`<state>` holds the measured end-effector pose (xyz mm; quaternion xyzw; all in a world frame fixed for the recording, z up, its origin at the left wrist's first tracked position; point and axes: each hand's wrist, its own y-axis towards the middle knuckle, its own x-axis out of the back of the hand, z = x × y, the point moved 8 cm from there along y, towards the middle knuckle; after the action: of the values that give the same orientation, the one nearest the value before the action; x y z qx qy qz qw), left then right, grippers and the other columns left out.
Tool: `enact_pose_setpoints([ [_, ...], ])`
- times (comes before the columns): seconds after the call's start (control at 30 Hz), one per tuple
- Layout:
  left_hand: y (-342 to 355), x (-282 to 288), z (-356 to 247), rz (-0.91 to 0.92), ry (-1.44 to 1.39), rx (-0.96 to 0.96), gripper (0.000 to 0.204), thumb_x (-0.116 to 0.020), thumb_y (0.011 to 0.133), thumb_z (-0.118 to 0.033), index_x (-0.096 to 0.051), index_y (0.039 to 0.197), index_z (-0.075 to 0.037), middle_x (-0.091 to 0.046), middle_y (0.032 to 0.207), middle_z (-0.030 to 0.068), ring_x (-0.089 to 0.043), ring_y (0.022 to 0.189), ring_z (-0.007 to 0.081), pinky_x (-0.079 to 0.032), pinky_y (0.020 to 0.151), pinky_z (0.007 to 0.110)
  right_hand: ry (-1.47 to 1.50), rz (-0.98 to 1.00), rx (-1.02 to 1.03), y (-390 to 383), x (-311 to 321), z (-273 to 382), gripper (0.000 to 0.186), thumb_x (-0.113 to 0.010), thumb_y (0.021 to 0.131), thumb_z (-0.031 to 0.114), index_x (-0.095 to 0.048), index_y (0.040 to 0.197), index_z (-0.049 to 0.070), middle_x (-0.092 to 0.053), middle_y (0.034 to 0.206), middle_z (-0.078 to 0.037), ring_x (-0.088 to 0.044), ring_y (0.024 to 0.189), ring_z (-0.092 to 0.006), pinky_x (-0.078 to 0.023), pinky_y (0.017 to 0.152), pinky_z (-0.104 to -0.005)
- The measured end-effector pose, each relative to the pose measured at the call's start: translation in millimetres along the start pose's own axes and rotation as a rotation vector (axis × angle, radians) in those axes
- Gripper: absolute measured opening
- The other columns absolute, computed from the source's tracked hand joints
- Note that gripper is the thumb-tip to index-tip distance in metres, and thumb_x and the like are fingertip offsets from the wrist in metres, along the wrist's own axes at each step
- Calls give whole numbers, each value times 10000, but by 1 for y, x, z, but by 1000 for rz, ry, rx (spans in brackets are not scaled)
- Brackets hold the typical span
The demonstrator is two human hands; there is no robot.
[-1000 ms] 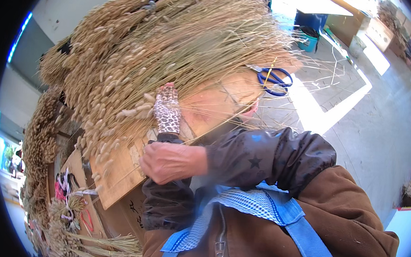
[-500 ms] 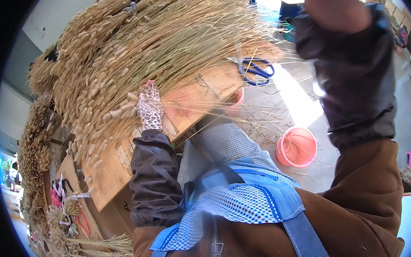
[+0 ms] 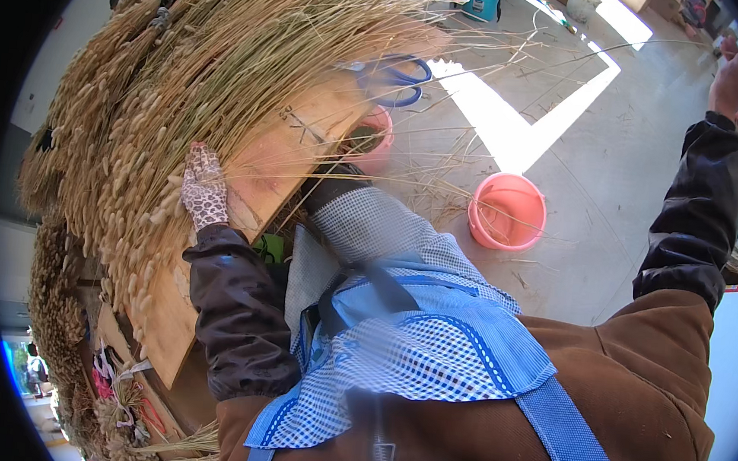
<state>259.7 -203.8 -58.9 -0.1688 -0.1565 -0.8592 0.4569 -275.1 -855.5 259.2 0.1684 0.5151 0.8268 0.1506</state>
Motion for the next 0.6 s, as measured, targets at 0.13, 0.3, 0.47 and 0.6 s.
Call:
enact_pose_setpoints([
  [0.13,-2,-3,2,-5,-26,-17,490,-313,941,-103,-299,1420,-1,-239,1525,113,-218,1414,222,-205,1147,327,359,-50,-475,-152,-55,-143,324,-438,893,147,-651,818,-85,-690,779,-135,-681,726,-178,-547,700,-259],
  [0.3,-10,1,7,-103,22,-18,489,-317,949,-103,-289,1425,5,-242,1523,109,-227,1408,207,-205,1147,307,18,73,-779,-321,-90,-237,298,-450,869,121,-659,787,-75,-688,736,-132,-681,662,-189,-544,583,-282],
  [0.47,-13,-7,11,-129,664,-21,555,-393,910,-1,-238,1443,17,-238,1524,110,-246,1405,216,-245,1119,292,-113,258,-965,-424,-110,-285,278,-441,864,86,-642,757,-75,-674,691,-132,-658,606,-188,-523,527,-279],
  [0.6,-15,-13,15,-92,871,14,542,-337,928,15,-212,1455,10,-214,1533,101,-229,1407,201,-217,1125,275,124,422,-1171,-501,-164,-270,265,-438,898,77,-594,736,-63,-649,699,-131,-604,542,-154,-495,489,-265],
])
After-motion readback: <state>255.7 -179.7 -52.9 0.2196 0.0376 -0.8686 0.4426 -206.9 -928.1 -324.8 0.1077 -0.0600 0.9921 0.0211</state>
